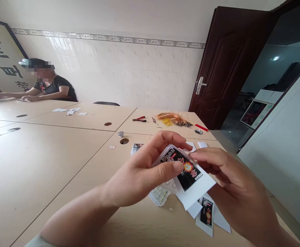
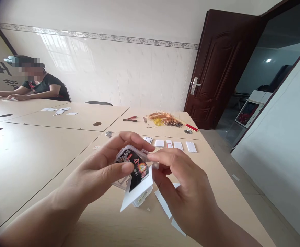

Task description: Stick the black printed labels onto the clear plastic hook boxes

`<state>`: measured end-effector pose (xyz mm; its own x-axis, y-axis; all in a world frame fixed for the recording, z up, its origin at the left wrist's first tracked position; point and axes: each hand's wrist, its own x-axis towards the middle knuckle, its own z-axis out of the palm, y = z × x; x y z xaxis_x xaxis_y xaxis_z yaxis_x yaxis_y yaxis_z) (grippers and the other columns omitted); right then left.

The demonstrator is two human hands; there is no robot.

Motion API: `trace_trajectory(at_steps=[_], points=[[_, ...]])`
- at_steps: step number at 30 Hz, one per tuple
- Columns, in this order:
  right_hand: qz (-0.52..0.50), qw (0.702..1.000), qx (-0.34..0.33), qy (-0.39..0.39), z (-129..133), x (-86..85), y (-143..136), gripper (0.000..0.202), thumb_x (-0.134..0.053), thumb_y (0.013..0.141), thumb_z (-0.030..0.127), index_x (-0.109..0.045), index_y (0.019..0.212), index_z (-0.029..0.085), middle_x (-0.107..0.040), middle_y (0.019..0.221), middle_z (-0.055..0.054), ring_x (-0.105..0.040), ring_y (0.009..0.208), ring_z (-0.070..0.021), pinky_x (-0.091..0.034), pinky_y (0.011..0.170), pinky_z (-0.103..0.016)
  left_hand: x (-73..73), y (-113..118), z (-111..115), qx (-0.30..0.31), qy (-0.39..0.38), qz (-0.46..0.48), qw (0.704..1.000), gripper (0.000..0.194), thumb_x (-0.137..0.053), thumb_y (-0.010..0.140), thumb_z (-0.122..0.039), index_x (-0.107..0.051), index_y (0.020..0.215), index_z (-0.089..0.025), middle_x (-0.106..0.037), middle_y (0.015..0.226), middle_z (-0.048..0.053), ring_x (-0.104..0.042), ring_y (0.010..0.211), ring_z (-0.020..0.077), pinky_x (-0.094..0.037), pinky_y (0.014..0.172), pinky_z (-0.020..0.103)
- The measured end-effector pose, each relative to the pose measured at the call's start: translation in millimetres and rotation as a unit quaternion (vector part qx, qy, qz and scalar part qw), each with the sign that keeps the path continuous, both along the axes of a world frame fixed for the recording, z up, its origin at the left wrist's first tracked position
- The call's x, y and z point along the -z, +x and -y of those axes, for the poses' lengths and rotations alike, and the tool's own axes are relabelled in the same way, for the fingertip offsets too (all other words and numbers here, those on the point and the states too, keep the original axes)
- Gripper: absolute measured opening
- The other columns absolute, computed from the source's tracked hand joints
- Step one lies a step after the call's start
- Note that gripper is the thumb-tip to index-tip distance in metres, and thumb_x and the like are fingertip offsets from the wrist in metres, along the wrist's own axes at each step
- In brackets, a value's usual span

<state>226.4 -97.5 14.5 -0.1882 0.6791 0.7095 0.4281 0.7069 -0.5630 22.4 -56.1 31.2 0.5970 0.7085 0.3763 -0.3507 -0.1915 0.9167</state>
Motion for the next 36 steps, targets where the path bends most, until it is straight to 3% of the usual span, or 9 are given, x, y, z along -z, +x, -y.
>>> trace_trajectory(at_steps=[5, 9, 19, 24, 29, 36], points=[[0.036, 0.998, 0.023, 0.044, 0.8, -3.9, 1.0, 0.024, -0.061, 0.098, 0.019, -0.063, 0.117, 0.033, -0.071, 0.112, 0.004, -0.069, 0.104, -0.0093, -0.057, 0.085, -0.014, -4.4, 1.7, -0.5, 0.028, -0.02, -0.042, 0.999, 0.027, -0.072, 0.094, -0.031, -0.065, 0.12, -0.028, -0.067, 0.103, -0.001, -0.063, 0.09, 0.0102, -0.053, 0.076, 0.017], [0.061, 0.996, 0.032, 0.065, 3.0, -4.2, 3.1, 0.023, -0.059, 0.099, 0.019, -0.064, 0.119, 0.031, -0.07, 0.117, 0.003, -0.067, 0.11, -0.0086, -0.055, 0.091, -0.013, -5.0, 3.6, -2.9, 0.04, -0.013, -0.028, 0.999, 0.018, -0.07, 0.095, -0.021, -0.071, 0.112, -0.026, -0.067, 0.093, -0.004, -0.06, 0.081, 0.0057, -0.051, 0.072, 0.012], [0.107, 0.982, 0.079, 0.134, 8.1, -9.7, 0.9, 0.02, -0.057, 0.099, 0.012, -0.065, 0.113, 0.024, -0.07, 0.111, 0.0, -0.068, 0.105, -0.006, -0.053, 0.094, -0.01, -4.0, 5.1, -5.7, 0.059, -0.036, -0.003, 0.998, 0.014, -0.069, 0.096, -0.017, -0.075, 0.107, -0.024, -0.067, 0.087, -0.004, -0.059, 0.076, 0.0028, -0.048, 0.068, 0.008], [0.116, 0.977, 0.089, 0.154, 10.3, -11.6, 2.8, 0.021, -0.059, 0.097, 0.008, -0.066, 0.112, 0.021, -0.069, 0.108, 0.002, -0.066, 0.104, -0.0039, -0.048, 0.096, -0.005, -2.5, 4.9, -7.4, 0.014, -0.034, -0.014, 0.999, 0.009, -0.072, 0.094, -0.025, -0.075, 0.102, -0.024, -0.067, 0.086, -0.002, -0.055, 0.072, 0.0046, -0.046, 0.066, 0.011], [0.115, 0.978, 0.091, 0.151, 13.5, -11.9, 5.6, 0.021, -0.061, 0.096, 0.009, -0.066, 0.113, 0.022, -0.068, 0.107, 0.003, -0.066, 0.102, -0.0037, -0.048, 0.095, -0.005, -4.1, 5.1, -6.8, -0.004, -0.033, -0.018, 0.999, 0.01, -0.076, 0.091, -0.031, -0.074, 0.098, -0.024, -0.065, 0.081, -0.002, -0.052, 0.068, 0.0054, -0.045, 0.063, 0.012], [0.107, 0.976, 0.118, 0.15, 20.1, -11.4, 10.1, 0.024, -0.063, 0.096, 0.01, -0.067, 0.113, 0.026, -0.069, 0.107, 0.007, -0.066, 0.094, -0.0031, -0.052, 0.086, -0.004, -1.3, 3.9, -6.1, 0.018, -0.053, 0.011, 0.998, 0.013, -0.079, 0.088, -0.027, -0.074, 0.099, -0.023, -0.07, 0.082, -0.004, -0.058, 0.067, 0.0026, -0.046, 0.063, 0.008]])
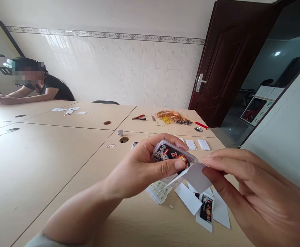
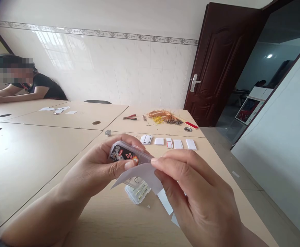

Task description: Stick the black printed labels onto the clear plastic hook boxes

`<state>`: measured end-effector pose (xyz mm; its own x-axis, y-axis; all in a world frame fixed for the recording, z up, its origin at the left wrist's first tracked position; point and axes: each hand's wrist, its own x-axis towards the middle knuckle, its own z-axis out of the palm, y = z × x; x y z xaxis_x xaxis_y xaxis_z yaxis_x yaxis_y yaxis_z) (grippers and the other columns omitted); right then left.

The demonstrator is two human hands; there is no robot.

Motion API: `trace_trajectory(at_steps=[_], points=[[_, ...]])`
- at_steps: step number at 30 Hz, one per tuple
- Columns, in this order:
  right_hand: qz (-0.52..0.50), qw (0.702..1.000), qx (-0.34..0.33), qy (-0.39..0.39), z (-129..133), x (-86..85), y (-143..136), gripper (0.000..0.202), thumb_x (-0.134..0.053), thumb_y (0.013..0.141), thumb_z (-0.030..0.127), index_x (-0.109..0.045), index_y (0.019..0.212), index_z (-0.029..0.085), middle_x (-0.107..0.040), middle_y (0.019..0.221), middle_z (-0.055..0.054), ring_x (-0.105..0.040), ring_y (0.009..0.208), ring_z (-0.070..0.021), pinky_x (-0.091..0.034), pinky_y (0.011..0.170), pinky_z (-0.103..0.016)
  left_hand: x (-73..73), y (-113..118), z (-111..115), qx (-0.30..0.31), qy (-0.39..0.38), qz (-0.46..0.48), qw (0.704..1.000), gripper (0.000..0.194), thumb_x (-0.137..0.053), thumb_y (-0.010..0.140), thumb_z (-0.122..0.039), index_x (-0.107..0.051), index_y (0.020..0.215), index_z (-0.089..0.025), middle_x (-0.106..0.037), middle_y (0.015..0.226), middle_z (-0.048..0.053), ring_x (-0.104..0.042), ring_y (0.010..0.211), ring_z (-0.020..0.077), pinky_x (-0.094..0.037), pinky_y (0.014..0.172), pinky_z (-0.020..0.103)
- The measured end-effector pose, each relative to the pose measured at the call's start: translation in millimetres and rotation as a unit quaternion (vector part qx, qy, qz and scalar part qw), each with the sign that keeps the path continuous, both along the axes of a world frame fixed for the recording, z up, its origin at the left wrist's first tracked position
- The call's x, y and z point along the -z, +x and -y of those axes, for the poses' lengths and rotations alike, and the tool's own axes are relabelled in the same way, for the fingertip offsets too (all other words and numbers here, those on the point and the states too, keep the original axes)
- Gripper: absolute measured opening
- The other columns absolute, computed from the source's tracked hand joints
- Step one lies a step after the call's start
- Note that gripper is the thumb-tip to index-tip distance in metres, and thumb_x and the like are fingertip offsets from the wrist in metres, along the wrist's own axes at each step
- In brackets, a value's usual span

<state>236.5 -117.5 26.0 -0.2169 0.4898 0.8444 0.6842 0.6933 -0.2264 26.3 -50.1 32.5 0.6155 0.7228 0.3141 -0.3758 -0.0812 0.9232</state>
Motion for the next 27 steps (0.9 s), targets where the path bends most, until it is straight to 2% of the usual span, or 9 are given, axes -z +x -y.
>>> trace_trajectory(at_steps=[8, 13, 21, 27], points=[[0.01, 1.0, 0.017, -0.009, 0.3, -0.5, 1.7, 0.028, -0.062, 0.094, 0.008, -0.068, 0.112, 0.028, -0.071, 0.106, 0.006, -0.068, 0.091, -0.0076, -0.055, 0.086, -0.013, -2.0, 0.3, 1.0, -0.052, 0.011, 0.001, 0.999, 0.013, -0.081, 0.085, -0.026, -0.074, 0.095, -0.022, -0.074, 0.091, 0.0, -0.063, 0.074, 0.0082, -0.051, 0.065, 0.015], [-0.002, 0.999, 0.048, -0.018, 0.7, -0.6, 4.8, 0.023, -0.061, 0.096, 0.011, -0.067, 0.109, 0.03, -0.072, 0.105, 0.005, -0.068, 0.09, -0.0107, -0.055, 0.08, -0.02, -4.5, 0.7, 2.4, -0.085, 0.028, 0.013, 0.996, 0.011, -0.082, 0.083, -0.023, -0.074, 0.09, -0.021, -0.073, 0.088, 0.0, -0.061, 0.069, 0.0085, -0.049, 0.061, 0.016], [0.037, 0.997, 0.068, -0.014, -2.1, -5.6, 13.2, 0.015, -0.06, 0.099, 0.02, -0.067, 0.108, 0.03, -0.071, 0.105, 0.007, -0.066, 0.094, -0.0071, -0.049, 0.091, -0.012, -2.6, 0.1, 2.5, -0.105, 0.054, 0.03, 0.993, 0.008, -0.08, 0.086, -0.02, -0.076, 0.091, -0.023, -0.071, 0.091, -0.002, -0.063, 0.076, 0.0073, -0.05, 0.066, 0.013], [0.045, 0.997, 0.063, -0.032, -9.2, -8.2, 19.0, 0.013, -0.058, 0.1, 0.025, -0.067, 0.107, 0.031, -0.072, 0.104, 0.006, -0.068, 0.091, -0.0096, -0.052, 0.082, -0.017, -2.9, 2.5, 2.3, -0.117, 0.03, 0.057, 0.991, 0.009, -0.083, 0.083, -0.02, -0.076, 0.087, -0.022, -0.073, 0.091, -0.001, -0.066, 0.077, 0.0087, -0.053, 0.068, 0.014]])
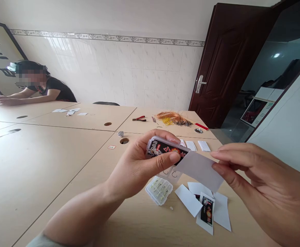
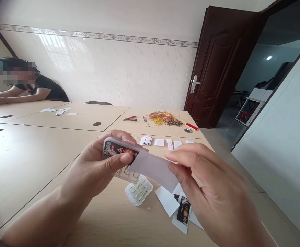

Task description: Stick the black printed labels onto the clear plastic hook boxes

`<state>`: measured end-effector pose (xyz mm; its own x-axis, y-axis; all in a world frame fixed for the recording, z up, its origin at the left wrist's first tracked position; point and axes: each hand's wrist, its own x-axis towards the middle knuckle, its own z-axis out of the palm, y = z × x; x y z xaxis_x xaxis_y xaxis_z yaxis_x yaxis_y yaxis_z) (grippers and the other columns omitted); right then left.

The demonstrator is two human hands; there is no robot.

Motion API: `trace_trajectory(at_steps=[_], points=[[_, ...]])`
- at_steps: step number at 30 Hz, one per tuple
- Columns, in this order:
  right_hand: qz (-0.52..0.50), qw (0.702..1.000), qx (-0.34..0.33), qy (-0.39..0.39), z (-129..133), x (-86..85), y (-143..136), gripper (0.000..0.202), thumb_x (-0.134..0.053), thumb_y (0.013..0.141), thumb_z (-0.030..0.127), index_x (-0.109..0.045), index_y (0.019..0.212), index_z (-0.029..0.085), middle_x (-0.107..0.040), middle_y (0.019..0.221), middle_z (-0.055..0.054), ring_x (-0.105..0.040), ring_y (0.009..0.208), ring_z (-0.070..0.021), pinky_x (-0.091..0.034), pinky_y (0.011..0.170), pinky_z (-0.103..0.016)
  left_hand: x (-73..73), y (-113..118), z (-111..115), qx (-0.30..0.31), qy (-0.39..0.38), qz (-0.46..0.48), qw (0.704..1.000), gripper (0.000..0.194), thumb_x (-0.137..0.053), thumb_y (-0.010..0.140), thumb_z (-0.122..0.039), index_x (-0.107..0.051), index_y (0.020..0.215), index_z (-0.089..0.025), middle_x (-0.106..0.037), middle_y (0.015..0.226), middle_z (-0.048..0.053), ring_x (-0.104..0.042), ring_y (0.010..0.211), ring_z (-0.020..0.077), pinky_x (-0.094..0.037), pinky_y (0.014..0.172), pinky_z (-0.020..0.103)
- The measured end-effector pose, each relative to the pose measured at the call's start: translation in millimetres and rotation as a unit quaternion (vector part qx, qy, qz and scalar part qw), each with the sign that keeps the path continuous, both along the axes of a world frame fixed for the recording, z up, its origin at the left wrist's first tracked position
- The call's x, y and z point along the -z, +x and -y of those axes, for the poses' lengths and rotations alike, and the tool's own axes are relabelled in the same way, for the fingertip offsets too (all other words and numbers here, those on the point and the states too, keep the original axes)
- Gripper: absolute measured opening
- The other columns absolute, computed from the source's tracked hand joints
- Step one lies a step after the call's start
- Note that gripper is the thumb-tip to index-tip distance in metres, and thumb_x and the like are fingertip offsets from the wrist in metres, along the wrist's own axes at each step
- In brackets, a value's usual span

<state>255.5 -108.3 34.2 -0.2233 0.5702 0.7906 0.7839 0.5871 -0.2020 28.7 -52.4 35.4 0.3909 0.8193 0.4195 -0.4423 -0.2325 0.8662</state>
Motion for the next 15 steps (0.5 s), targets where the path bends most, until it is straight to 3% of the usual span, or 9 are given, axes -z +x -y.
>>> trace_trajectory(at_steps=[5, 8, 12, 15], points=[[-0.045, 0.996, 0.077, 0.022, -2.8, 2.2, 12.2, 0.016, -0.061, 0.098, 0.025, -0.069, 0.108, 0.033, -0.071, 0.104, 0.004, -0.068, 0.088, -0.0147, -0.054, 0.082, -0.026, -5.0, -3.6, -0.8, -0.02, -0.048, 0.049, 0.997, 0.012, -0.085, 0.08, -0.022, -0.075, 0.085, -0.022, -0.073, 0.08, -0.001, -0.073, 0.073, 0.0156, -0.058, 0.065, 0.02], [-0.039, 0.995, 0.087, 0.038, 0.6, 2.2, 14.2, 0.017, -0.058, 0.098, 0.024, -0.069, 0.107, 0.033, -0.071, 0.104, 0.003, -0.068, 0.089, -0.0165, -0.055, 0.082, -0.028, -5.8, -3.7, -1.6, -0.01, -0.067, 0.053, 0.996, 0.013, -0.085, 0.079, -0.023, -0.074, 0.086, -0.021, -0.074, 0.082, 0.0, -0.074, 0.073, 0.0166, -0.059, 0.066, 0.021], [0.073, 0.996, 0.036, 0.04, 5.3, -0.3, 3.5, 0.023, -0.048, 0.097, 0.016, -0.065, 0.109, 0.026, -0.073, 0.098, 0.0, -0.072, 0.087, -0.0168, -0.059, 0.083, -0.027, -1.9, 2.2, -1.3, -0.012, -0.078, 0.024, 0.997, 0.015, -0.083, 0.082, -0.03, -0.074, 0.092, -0.022, -0.074, 0.088, 0.001, -0.073, 0.078, 0.0163, -0.058, 0.068, 0.021], [0.105, 0.994, -0.014, 0.037, 5.2, -0.1, -8.0, 0.032, -0.046, 0.093, 0.005, -0.062, 0.116, 0.021, -0.075, 0.095, -0.001, -0.074, 0.085, -0.0132, -0.06, 0.083, -0.021, 2.2, 6.3, 0.4, -0.005, -0.076, 0.023, 0.997, 0.014, -0.077, 0.088, -0.033, -0.074, 0.097, -0.023, -0.074, 0.088, 0.001, -0.07, 0.077, 0.0133, -0.057, 0.068, 0.018]])
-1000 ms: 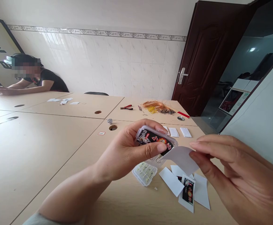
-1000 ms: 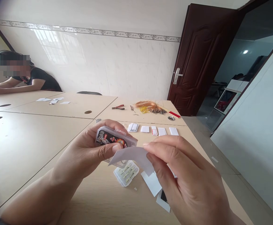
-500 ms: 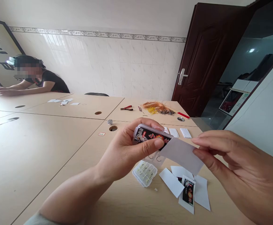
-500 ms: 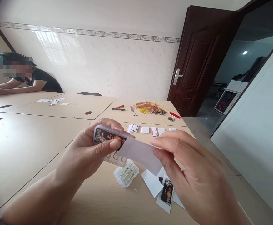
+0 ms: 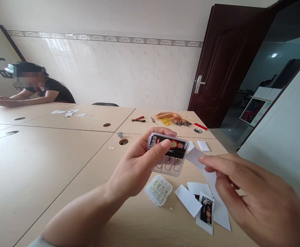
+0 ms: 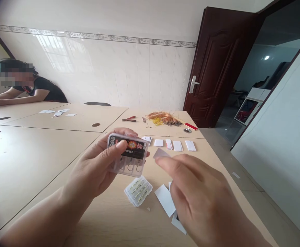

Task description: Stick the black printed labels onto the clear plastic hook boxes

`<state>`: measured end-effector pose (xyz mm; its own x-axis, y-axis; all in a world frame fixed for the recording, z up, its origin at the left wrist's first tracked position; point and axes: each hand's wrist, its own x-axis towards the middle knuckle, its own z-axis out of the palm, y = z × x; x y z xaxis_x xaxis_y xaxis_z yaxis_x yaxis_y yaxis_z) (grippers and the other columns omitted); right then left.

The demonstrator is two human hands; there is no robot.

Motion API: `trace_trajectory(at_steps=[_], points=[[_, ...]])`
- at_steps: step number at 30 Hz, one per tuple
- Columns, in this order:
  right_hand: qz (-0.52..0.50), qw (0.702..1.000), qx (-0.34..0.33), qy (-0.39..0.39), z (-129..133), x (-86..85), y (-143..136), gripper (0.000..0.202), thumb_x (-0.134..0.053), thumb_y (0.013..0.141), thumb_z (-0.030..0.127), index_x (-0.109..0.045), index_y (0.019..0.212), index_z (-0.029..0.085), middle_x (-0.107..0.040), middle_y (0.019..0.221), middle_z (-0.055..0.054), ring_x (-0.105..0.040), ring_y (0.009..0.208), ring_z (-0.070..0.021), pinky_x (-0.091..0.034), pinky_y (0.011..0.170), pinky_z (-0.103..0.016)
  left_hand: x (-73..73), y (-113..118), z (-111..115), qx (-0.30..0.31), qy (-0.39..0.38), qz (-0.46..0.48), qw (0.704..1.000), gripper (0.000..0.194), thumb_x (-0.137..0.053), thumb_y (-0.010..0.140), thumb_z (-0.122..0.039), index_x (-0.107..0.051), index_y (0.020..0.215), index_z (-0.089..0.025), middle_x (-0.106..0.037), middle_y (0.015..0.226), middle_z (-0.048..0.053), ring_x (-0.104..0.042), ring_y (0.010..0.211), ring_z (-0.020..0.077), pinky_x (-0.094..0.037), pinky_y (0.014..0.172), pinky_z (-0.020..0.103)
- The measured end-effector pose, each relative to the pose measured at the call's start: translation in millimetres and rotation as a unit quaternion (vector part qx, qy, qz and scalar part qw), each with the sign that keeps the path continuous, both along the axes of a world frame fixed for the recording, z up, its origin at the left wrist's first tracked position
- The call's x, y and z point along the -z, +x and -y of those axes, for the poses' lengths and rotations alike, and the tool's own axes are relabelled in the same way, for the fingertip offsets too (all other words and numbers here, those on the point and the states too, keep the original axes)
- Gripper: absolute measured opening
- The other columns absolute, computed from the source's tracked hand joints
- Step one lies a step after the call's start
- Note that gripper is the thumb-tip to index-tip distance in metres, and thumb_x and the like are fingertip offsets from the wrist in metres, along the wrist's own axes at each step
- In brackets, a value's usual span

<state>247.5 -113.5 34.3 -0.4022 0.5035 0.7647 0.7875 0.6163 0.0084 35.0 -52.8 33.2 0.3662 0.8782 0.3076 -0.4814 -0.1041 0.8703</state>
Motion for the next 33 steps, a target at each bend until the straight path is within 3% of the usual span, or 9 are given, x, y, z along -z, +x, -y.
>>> trace_trajectory(at_steps=[7, 15, 21, 26, 30, 33], points=[[0.04, 0.998, -0.026, -0.05, -5.0, 5.0, -10.3, 0.045, -0.04, 0.093, 0.0, -0.056, 0.132, 0.016, -0.078, 0.093, -0.005, -0.076, 0.082, -0.0174, -0.062, 0.066, -0.028, 2.4, 2.1, 0.2, 0.045, -0.005, 0.019, 0.999, 0.015, -0.07, 0.094, -0.035, -0.072, 0.1, -0.021, -0.074, 0.092, 0.002, -0.068, 0.078, 0.011, -0.056, 0.069, 0.016], [0.001, 0.999, -0.006, -0.032, -0.4, 1.6, -6.8, 0.043, -0.042, 0.09, 0.002, -0.057, 0.127, 0.019, -0.073, 0.083, 0.0, -0.075, 0.079, -0.0138, -0.062, 0.08, -0.021, 2.2, 2.6, -1.3, 0.011, -0.009, -0.002, 1.0, 0.022, -0.073, 0.09, -0.042, -0.072, 0.098, -0.021, -0.073, 0.087, 0.003, -0.067, 0.074, 0.0147, -0.056, 0.064, 0.02], [0.02, 0.998, -0.021, -0.063, -2.9, 2.2, -9.8, 0.049, -0.04, 0.089, -0.001, -0.055, 0.131, 0.019, -0.076, 0.089, -0.001, -0.074, 0.078, -0.0119, -0.061, 0.072, -0.02, 2.9, 3.2, -1.4, 0.029, -0.006, -0.013, 0.999, 0.022, -0.071, 0.092, -0.044, -0.073, 0.099, -0.023, -0.074, 0.089, 0.002, -0.067, 0.078, 0.0137, -0.055, 0.068, 0.018], [-0.007, 0.998, 0.008, -0.055, -1.3, 0.5, 2.5, 0.038, -0.044, 0.094, 0.009, -0.057, 0.126, 0.027, -0.071, 0.086, 0.003, -0.067, 0.064, -0.0122, -0.061, 0.087, -0.023, 1.2, 3.8, -2.0, 0.029, -0.031, -0.005, 0.999, 0.026, -0.072, 0.09, -0.046, -0.073, 0.098, -0.021, -0.074, 0.089, 0.004, -0.069, 0.079, 0.0158, -0.056, 0.067, 0.02], [-0.006, 0.998, 0.003, -0.062, 2.5, -0.3, 6.9, 0.037, -0.045, 0.097, 0.013, -0.057, 0.126, 0.031, -0.07, 0.088, 0.005, -0.067, 0.065, -0.0121, -0.058, 0.093, -0.022, 2.9, 4.1, -6.1, 0.066, -0.067, 0.017, 0.995, 0.035, -0.072, 0.088, -0.053, -0.073, 0.098, -0.02, -0.078, 0.088, 0.006, -0.073, 0.08, 0.0196, -0.059, 0.069, 0.025], [-0.01, 0.999, 0.005, -0.047, 4.5, -0.6, 8.6, 0.036, -0.045, 0.097, 0.014, -0.058, 0.125, 0.032, -0.072, 0.092, 0.005, -0.068, 0.07, -0.0124, -0.059, 0.088, -0.021, 4.3, 2.6, -11.0, 0.13, -0.102, 0.037, 0.986, 0.043, -0.07, 0.087, -0.056, -0.074, 0.099, -0.016, -0.08, 0.089, 0.01, -0.076, 0.081, 0.022, -0.061, 0.07, 0.027]])
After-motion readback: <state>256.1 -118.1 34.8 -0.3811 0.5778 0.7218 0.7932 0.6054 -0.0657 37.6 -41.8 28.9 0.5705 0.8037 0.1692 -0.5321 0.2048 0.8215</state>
